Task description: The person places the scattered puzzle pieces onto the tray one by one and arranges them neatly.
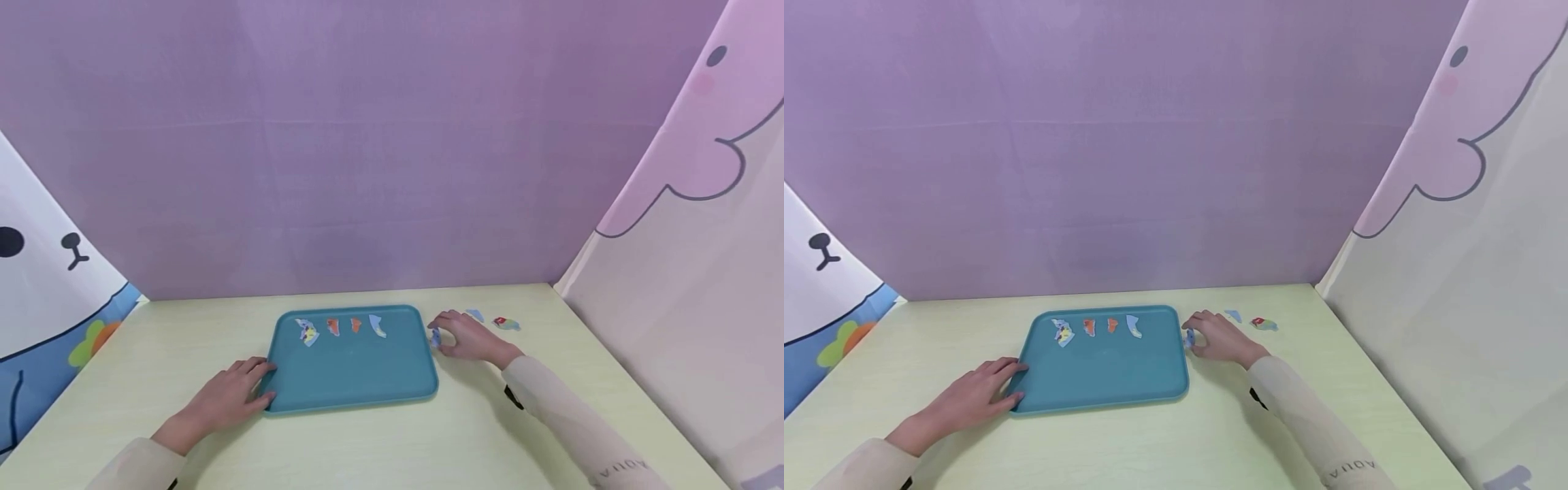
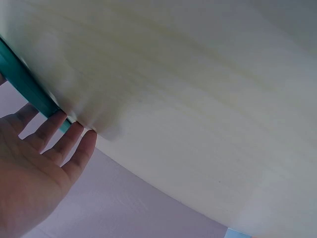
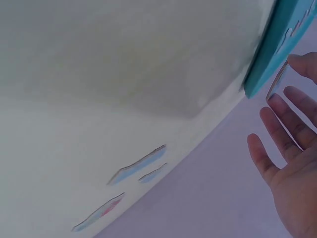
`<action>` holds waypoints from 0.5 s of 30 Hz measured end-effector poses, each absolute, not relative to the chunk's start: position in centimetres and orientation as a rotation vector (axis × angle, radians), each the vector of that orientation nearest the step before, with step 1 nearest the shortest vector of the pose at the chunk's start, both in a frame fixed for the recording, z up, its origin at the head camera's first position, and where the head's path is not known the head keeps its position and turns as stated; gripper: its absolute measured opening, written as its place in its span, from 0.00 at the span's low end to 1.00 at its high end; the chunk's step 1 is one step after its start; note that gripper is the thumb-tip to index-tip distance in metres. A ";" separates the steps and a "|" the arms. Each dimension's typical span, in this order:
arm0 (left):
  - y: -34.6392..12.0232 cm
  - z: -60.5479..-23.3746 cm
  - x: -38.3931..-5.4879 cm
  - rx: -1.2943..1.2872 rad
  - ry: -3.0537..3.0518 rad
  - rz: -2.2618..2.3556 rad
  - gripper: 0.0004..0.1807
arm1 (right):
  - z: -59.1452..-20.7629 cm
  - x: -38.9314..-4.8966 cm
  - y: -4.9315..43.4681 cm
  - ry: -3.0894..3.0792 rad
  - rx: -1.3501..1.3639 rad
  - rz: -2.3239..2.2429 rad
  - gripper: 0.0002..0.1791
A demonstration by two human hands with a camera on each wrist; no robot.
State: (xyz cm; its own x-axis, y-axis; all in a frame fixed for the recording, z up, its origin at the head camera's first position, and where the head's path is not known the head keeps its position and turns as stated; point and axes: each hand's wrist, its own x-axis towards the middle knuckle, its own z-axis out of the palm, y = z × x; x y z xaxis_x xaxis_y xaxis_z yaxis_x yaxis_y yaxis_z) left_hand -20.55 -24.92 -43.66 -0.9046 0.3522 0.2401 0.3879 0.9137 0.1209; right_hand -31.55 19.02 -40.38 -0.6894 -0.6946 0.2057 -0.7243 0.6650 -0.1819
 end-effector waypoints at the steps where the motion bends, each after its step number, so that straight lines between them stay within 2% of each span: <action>1: -24.9 -43.6 -20.6 -0.559 -2.867 -0.244 0.25 | -40.4 -31.7 18.8 -2.759 1.178 0.384 0.21; 15: -24.8 -43.4 -20.4 -0.558 -2.867 -0.244 0.25 | -40.0 -33.8 15.3 -2.870 1.124 0.435 0.20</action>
State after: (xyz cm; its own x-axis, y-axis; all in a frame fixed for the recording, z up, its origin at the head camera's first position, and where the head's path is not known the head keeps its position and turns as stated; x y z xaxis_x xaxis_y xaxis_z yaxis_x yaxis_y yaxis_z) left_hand -20.43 -24.80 -43.43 -0.9061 0.3508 0.2363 0.3857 0.9147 0.1210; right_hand -33.81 15.34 -40.02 -0.7387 -0.6619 0.1271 -0.6699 0.7001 -0.2471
